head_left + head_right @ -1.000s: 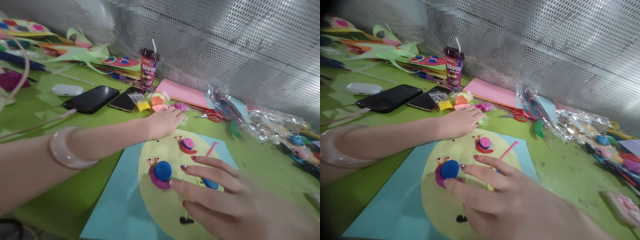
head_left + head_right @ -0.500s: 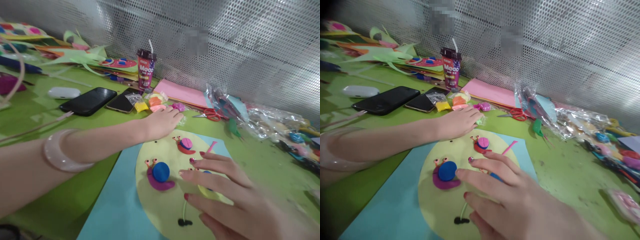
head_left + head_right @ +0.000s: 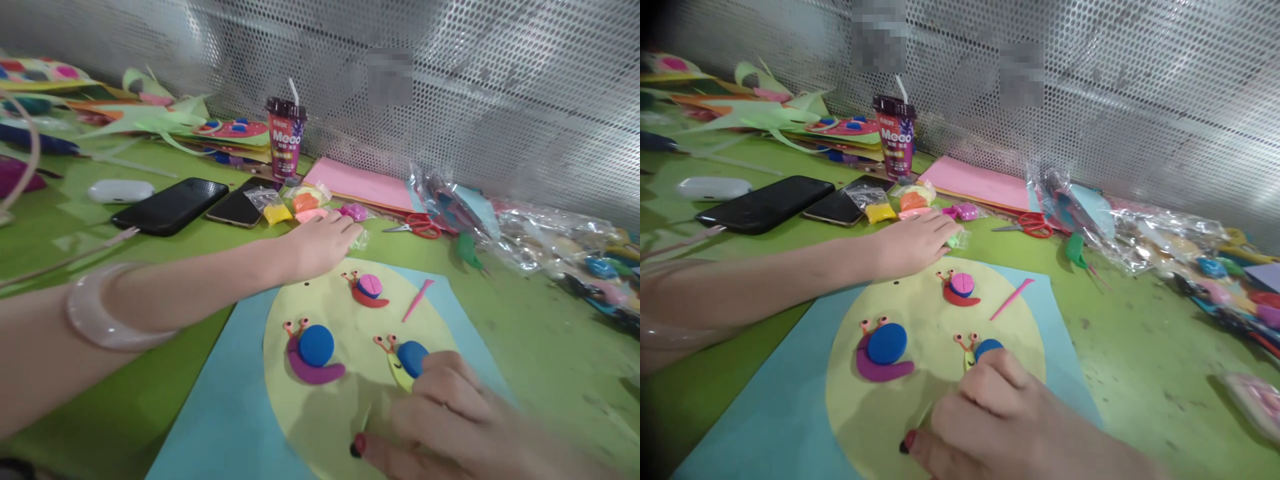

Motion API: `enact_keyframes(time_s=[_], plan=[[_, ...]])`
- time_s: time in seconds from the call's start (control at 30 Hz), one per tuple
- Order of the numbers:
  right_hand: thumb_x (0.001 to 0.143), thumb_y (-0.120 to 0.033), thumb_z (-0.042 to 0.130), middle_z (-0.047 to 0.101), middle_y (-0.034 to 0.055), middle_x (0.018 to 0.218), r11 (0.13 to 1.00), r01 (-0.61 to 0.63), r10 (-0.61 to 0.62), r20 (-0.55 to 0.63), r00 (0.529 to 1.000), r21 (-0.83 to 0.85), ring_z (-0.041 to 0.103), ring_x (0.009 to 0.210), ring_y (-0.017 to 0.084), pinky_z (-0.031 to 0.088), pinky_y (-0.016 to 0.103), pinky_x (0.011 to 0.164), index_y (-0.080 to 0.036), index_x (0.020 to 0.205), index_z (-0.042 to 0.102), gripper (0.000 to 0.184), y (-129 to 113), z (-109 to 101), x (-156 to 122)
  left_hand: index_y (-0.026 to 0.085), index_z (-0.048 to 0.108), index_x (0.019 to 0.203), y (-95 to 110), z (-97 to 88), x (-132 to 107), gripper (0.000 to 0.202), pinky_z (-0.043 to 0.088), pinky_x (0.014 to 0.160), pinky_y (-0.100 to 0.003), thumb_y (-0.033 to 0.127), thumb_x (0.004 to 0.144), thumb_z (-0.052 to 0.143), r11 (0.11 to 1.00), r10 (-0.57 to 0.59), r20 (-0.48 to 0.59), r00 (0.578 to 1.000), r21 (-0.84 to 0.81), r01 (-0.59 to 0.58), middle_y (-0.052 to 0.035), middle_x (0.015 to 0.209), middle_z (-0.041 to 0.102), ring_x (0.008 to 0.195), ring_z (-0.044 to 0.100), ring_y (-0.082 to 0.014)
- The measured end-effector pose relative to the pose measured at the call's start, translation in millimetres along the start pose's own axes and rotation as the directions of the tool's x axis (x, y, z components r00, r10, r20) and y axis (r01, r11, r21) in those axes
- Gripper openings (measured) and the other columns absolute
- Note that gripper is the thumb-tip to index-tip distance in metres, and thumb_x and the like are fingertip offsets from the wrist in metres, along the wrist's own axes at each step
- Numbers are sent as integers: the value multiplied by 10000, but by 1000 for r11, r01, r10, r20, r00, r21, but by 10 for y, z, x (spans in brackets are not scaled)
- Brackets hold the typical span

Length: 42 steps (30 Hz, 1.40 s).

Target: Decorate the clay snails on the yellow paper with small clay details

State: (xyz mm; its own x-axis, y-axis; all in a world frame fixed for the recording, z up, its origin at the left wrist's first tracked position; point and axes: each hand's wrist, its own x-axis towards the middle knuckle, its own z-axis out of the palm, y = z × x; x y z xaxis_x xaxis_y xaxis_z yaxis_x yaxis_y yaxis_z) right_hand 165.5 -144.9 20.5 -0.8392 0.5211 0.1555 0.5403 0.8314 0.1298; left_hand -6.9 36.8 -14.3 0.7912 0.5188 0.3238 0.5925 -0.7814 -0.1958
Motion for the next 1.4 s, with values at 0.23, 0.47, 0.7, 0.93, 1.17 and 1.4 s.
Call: enact_keyframes(time_s=[0.23,0.47,0.7,0.93,1.17,1.4], plan=[[917,-266,395,531,-27,620,994,-87,93,-106,990,67,454,624,154,366,321,612,-271,1042,602,242,46,-87,-36,35,368,1233,13,-32,17,382,318,925,-371,163,877,314,1000,5,39,999,1,-5,-176,1203,467,1118,410,-254],[910,-248,423,518,-39,570,998,-29,37,-174,984,50,419,562,135,340,312,587,-259,1003,623,221,8,59,-68,65,371,1226,-2,-7,21,374,324,932,-391,194,879,320,998,-22,44,999,-59,25,-160,1211,453,1133,392,-264],[919,-226,392,502,-31,567,993,-77,90,-147,985,93,417,568,140,344,315,584,-243,982,627,244,13,63,-36,68,360,1225,4,-16,11,371,339,918,-394,180,877,301,999,-23,62,998,-45,26,-155,1205,454,1148,372,-266],[863,-204,505,477,-45,594,992,18,-1,-127,992,129,406,585,119,320,282,596,-213,892,609,108,163,-3,-48,81,358,1221,7,-19,-1,363,316,936,-396,184,877,301,1000,-9,46,999,-18,10,-149,1205,455,1144,374,-254],[869,-204,482,462,-51,584,989,58,-40,-136,990,135,403,571,108,329,264,578,-206,860,603,121,178,76,-23,66,364,1215,-3,10,7,365,335,914,-391,181,873,306,999,-12,42,999,-33,13,-159,1213,444,1130,380,-261],[897,-195,410,468,-28,554,981,-127,150,-160,976,147,400,558,130,335,296,573,-213,805,616,227,47,70,-80,92,348,1229,3,-19,-5,371,320,928,-396,187,876,288,1000,-8,59,998,-19,9,-148,1224,444,1157,363,-252]])
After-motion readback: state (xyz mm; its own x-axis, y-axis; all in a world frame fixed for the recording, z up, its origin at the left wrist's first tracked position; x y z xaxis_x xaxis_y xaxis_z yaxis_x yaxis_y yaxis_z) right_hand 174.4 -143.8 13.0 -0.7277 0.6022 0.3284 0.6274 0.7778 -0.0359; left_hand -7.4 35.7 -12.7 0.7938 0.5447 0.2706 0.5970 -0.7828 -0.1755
